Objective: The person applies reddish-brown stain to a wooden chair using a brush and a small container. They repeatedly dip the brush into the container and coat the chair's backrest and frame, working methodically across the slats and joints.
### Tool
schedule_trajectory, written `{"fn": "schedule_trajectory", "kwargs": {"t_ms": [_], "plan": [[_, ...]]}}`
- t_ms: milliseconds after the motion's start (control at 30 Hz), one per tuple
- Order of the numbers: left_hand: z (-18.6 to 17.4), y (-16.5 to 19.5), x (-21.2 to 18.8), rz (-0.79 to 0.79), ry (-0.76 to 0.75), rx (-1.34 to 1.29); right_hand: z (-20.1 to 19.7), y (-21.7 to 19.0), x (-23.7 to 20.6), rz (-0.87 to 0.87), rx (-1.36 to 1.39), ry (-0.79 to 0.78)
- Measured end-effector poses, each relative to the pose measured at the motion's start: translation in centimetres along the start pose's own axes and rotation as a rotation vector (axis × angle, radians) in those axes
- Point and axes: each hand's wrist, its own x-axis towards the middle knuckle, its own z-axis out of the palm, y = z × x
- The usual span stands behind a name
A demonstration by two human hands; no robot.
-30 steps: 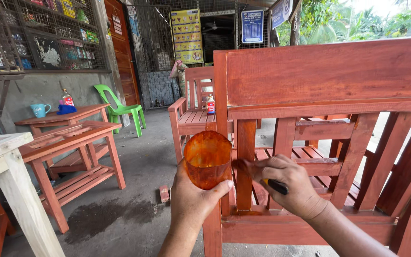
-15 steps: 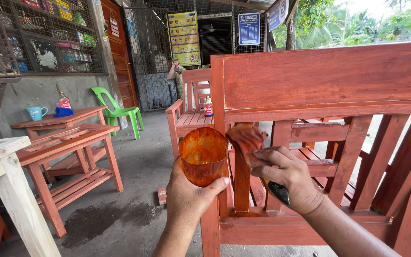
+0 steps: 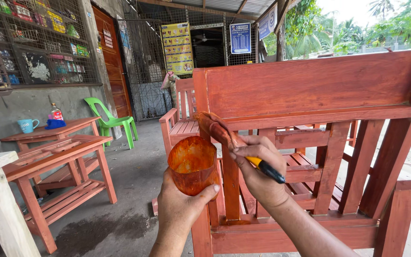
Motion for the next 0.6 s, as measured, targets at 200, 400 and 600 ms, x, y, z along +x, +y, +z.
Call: {"fn": "schedule_trajectory", "kwargs": {"t_ms": [200, 400, 600], "plan": [[2.0, 0.9, -0.6, -0.009, -0.031, 0.083, -3.9, 2.1, -0.4, 0.077, -0.095, 0.127], [2.5, 1.1, -0.5, 0.038, -0.032, 0.047, -8.4, 4.9, -2.1, 0.058, -0.234, 0.184], [1.7, 1.7, -1.6, -0.071, -0.072, 0.066, -15.8, 7.0, -2.5, 0.170, -0.158, 0.446]]}}
